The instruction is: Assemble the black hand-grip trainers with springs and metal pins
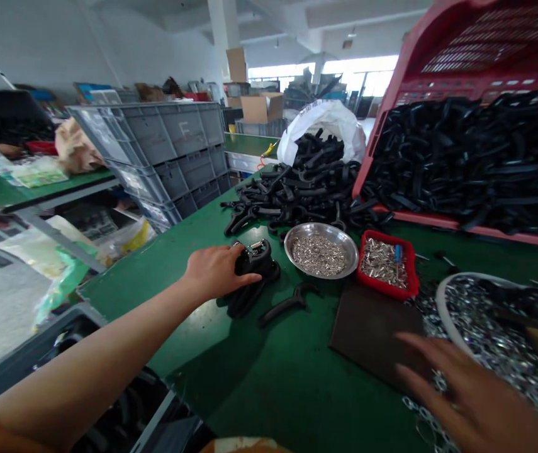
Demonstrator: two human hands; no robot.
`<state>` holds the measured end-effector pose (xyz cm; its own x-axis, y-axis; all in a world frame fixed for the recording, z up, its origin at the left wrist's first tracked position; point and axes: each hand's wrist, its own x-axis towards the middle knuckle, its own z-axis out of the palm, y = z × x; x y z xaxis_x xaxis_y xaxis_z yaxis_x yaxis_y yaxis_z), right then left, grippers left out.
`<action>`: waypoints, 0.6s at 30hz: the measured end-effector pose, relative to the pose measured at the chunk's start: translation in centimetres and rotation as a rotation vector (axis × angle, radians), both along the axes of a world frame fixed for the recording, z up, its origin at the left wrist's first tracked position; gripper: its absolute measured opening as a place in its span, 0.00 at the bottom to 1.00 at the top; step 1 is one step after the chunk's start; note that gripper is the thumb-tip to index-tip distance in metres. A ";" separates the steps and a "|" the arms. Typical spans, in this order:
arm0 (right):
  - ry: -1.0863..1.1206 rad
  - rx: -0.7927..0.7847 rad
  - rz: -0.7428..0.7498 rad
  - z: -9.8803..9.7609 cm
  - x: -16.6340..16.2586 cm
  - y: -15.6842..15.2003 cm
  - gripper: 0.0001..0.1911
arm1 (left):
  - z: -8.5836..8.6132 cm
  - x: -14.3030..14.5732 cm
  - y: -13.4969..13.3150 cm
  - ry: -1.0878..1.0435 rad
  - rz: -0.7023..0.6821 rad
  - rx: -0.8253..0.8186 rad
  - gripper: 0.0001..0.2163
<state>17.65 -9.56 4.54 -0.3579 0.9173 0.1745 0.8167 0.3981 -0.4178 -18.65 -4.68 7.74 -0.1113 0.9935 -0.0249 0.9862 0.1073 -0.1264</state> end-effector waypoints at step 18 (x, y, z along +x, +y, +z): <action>-0.322 0.236 0.253 -0.8 -5.6 3.9 0.18 | -6.9 8.8 0.8 -0.282 -0.490 -0.145 0.23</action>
